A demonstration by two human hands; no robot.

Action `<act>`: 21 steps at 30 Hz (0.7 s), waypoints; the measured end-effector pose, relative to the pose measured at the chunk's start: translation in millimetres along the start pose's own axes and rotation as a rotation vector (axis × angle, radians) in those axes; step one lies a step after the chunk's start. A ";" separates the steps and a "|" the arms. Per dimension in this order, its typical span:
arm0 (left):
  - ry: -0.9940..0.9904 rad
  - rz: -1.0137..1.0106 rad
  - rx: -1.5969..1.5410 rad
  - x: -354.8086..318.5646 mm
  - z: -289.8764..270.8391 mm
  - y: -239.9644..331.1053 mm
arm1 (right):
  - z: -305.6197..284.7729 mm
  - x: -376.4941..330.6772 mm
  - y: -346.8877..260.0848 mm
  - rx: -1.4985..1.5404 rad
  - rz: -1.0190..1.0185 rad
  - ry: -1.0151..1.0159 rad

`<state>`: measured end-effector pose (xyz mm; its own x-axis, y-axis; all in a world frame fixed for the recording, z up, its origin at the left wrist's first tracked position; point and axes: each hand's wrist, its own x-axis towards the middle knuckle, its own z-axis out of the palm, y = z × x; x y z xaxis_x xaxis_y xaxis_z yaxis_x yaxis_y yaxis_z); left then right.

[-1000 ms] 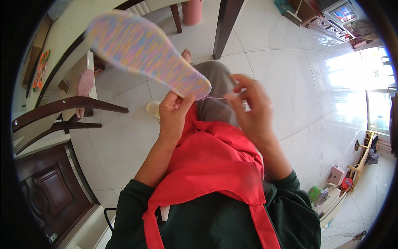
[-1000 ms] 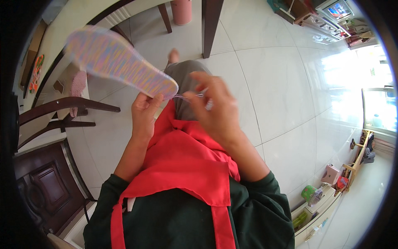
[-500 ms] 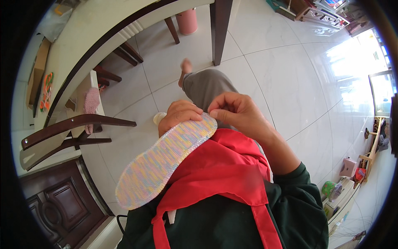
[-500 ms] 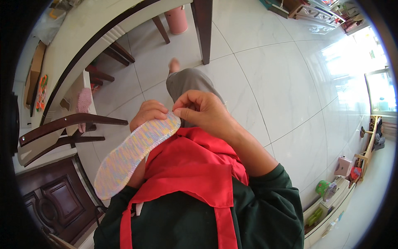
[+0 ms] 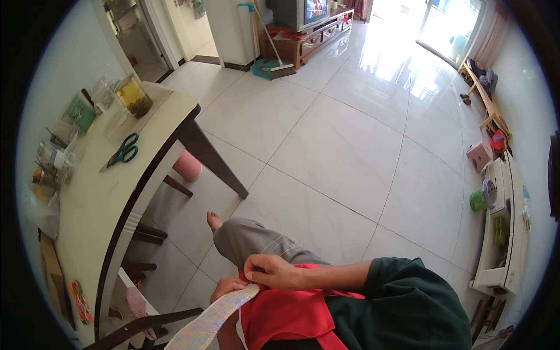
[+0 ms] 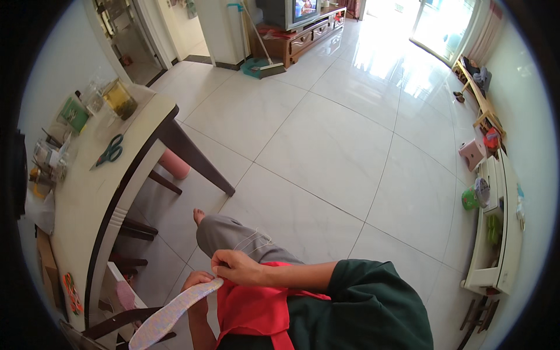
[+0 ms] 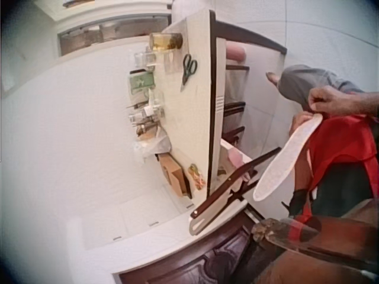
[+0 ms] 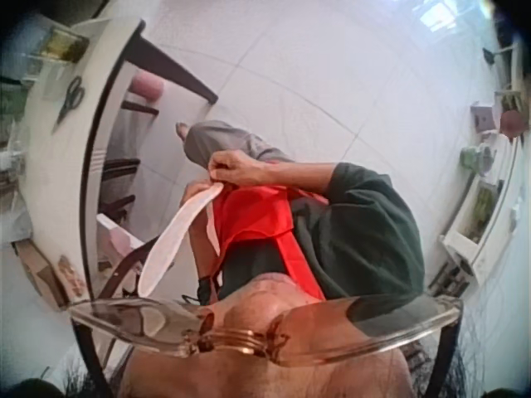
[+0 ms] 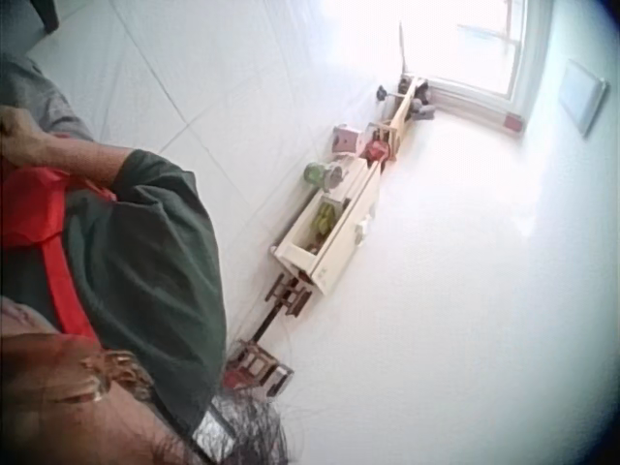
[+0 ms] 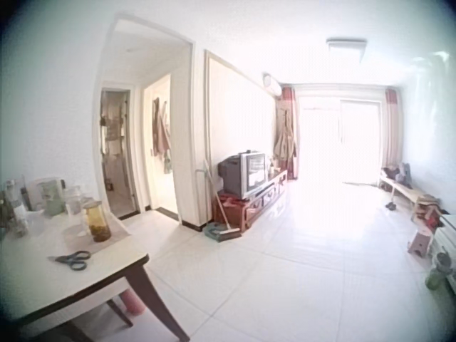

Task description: The person sews a colorful slipper sole using a needle and thread. They hold the sole in their left hand and repeatedly pass the needle through the edge while pulling the thread with their right hand.

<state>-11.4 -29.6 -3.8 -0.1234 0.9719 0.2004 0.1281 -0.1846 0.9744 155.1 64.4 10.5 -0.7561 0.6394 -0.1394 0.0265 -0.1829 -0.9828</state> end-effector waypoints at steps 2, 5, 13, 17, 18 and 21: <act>-0.023 0.004 0.028 2.2 -0.4 -0.4 | 2.1 -2.7 3.3 0.145 0.063 -0.012; -0.009 0.018 0.050 1.8 -0.4 0.5 | 2.0 -3.3 8.8 0.236 0.076 -0.033; -0.141 0.004 0.027 -5.5 -4.8 -10.6 | -7.8 9.7 20.5 0.410 0.088 0.096; -0.199 -0.041 -0.146 0.1 1.8 -9.4 | -55.9 20.4 9.8 0.670 0.062 0.201; -0.107 -0.083 -0.226 -2.8 3.1 -9.9 | -57.1 21.4 0.9 0.736 0.116 0.194; 0.151 -0.120 -0.590 13.4 4.6 1.3 | -72.6 22.0 -3.5 0.797 0.218 0.152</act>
<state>-8.4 -16.2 -0.3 -0.2471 0.9674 0.0561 -0.4553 -0.1671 0.8745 185.9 133.3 2.1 -0.6900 0.6118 -0.3868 -0.3515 -0.7504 -0.5598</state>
